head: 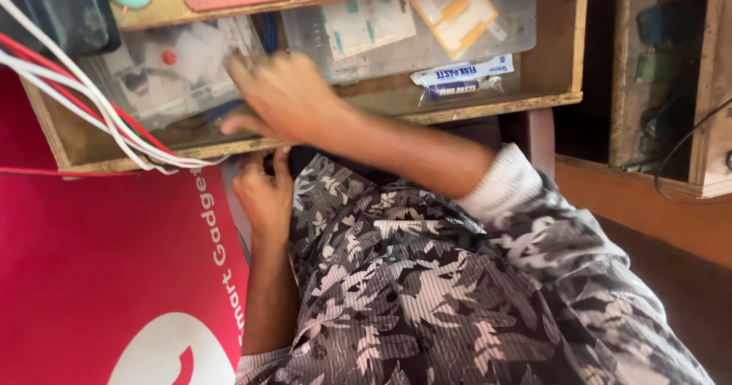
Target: The person applies flux paste to a small green circuit board and solders it using a soldering iron. They then open a plastic container, select a small rectangular screen component, apply flux to it, and solder it as well.
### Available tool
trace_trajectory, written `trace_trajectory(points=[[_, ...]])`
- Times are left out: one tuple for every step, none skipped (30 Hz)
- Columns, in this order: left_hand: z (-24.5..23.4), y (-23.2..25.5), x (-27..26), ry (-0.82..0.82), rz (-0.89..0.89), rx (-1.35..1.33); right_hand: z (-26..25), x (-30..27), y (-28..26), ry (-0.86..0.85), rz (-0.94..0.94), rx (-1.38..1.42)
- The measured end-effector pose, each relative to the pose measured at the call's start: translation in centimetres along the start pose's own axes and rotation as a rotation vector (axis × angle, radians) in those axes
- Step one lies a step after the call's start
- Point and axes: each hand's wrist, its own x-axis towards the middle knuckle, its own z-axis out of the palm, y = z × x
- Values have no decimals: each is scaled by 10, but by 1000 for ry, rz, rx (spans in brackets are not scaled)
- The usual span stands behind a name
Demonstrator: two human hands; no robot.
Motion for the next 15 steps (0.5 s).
trace_trajectory(points=[[0,-4,0,10,54,37,-14,-33,6,196,-80,28],[0,-9,0,-37,-19,29,-28,-66,16,256,-163,98],[1,-12,-1,-85,-95,20,-42,-106,27,364,-234,84],[2,-14,-1,-133,-170,9,-54,-143,40,294,-247,86],[3,-15,-1,-115,-134,13,-58,-167,57,330,-310,177],[3,-16,0,-97,-98,17,-59,-193,67,320,-252,150],[4,-16,2,-74,-63,19,-59,-214,74,313,-87,142],[5,-16,6,-73,-48,12,-58,-230,81,304,78,134],[4,-16,9,-72,-37,7,-56,-242,89,264,278,97],[2,-15,11,-71,-26,2,-54,-252,96,222,477,60],[1,-13,15,-76,-19,13,-50,-256,104,279,433,58],[0,-11,20,-82,-12,25,-47,-257,115,336,388,55],[-1,-8,23,-89,-8,33,-44,-257,124,388,344,51],[0,-5,29,-89,9,17,-41,-255,130,363,368,27],[2,-3,38,-86,23,1,-37,-251,137,337,388,5]])
